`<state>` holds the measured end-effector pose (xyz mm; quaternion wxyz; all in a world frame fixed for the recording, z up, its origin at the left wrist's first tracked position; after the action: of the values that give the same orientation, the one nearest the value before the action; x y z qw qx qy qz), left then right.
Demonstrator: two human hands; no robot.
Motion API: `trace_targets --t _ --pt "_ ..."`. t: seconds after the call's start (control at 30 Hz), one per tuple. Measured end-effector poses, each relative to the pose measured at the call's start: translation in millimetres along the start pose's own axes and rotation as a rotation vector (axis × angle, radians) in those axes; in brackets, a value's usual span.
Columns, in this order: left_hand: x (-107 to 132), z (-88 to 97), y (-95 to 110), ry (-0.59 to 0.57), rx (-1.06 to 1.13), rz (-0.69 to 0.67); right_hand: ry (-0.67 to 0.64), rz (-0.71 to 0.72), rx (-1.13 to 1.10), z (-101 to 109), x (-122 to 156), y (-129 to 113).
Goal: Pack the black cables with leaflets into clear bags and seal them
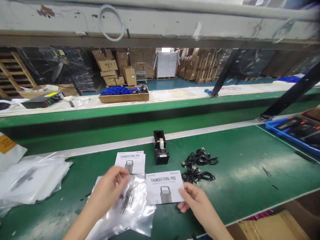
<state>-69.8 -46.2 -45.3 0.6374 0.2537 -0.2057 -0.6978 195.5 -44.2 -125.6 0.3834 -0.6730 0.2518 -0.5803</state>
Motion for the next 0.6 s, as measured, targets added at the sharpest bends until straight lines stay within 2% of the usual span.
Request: trace_targets --t 0.03,0.07,0.13,0.23,0.37,0.6 --pt "11 -19.6 10 -0.182 0.074 -0.03 -0.009 0.006 -0.031 1 1 -2" --pt "22 -32.3 18 -0.262 0.104 -0.056 -0.024 0.01 -0.06 1 1 -4" --pt "38 -50.8 25 -0.34 0.088 -0.07 -0.055 0.02 -0.102 1 2 -8" --pt "46 -60.7 22 -0.299 -0.023 -0.063 -0.099 0.061 -0.147 2 4 -11" --pt "44 -61.0 17 -0.229 -0.155 -0.095 -0.141 0.117 -0.222 5 7 -11" --pt "44 -63.4 15 -0.142 -0.23 -0.219 -0.207 0.112 -0.373 11 3 -12"
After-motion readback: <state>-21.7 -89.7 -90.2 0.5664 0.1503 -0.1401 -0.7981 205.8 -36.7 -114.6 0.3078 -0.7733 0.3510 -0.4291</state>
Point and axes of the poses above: each hand's wrist, its own x-axis away from the middle knuckle, its own z-axis out of the back of the hand, y = z × x, the point moved 7 cm from there along -x, towards the middle knuckle, and after that the axes turned 14 degrees about -z, right-handed, at the moved point
